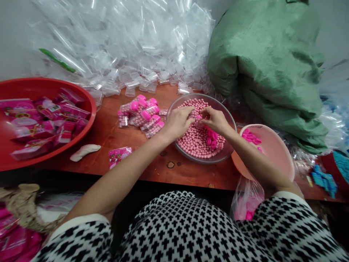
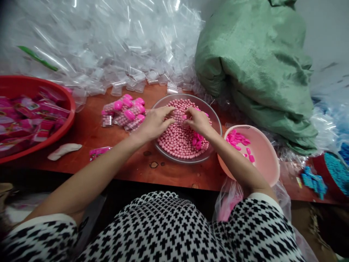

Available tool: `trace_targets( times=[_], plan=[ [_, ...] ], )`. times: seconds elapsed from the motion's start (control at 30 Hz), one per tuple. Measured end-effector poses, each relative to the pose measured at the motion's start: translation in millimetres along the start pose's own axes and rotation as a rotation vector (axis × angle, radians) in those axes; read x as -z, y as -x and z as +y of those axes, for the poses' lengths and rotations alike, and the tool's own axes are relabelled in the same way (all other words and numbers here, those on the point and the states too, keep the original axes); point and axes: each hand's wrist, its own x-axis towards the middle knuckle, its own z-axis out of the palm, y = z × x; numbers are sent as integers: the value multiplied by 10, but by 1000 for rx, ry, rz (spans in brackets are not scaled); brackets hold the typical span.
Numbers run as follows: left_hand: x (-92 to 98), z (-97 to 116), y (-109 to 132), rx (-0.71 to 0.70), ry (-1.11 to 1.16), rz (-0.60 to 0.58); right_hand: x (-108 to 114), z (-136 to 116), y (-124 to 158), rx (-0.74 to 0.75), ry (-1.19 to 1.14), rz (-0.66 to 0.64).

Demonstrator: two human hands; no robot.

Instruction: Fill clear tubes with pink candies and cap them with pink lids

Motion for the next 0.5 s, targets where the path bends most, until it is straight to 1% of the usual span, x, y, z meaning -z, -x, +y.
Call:
trace_targets(
  times=[0.07, 0.13, 0.17, 0.2, 0.27, 0.37, 0.43, 0.5],
  plan=[
    [-103, 23, -67, 44, 75, -75, 39, 66, 13, 17, -326, 1],
    [-186, 9, -111, 59, 252, -103, 100, 93, 58, 58, -591, -49],
    [-215, -1, -120, 57, 352, -106, 135, 95, 91, 90, -660, -76],
    [-235, -9, -121, 55, 440, -109, 172, 94, 127, 132, -683, -95],
    [-246, -15, -107, 69, 569, -135, 240, 92, 197, 225, -627, -109],
    [-221, -3, -79, 103, 642, -208, 317, 108, 251, 323, -472, -164],
    [-212, 6, -73, 89, 603, -218, 350, 124, 247, 350, -385, -207],
    [-226, 15, -72, 27, 509, -174, 374, 131, 228, 371, -301, -227]
  ],
)
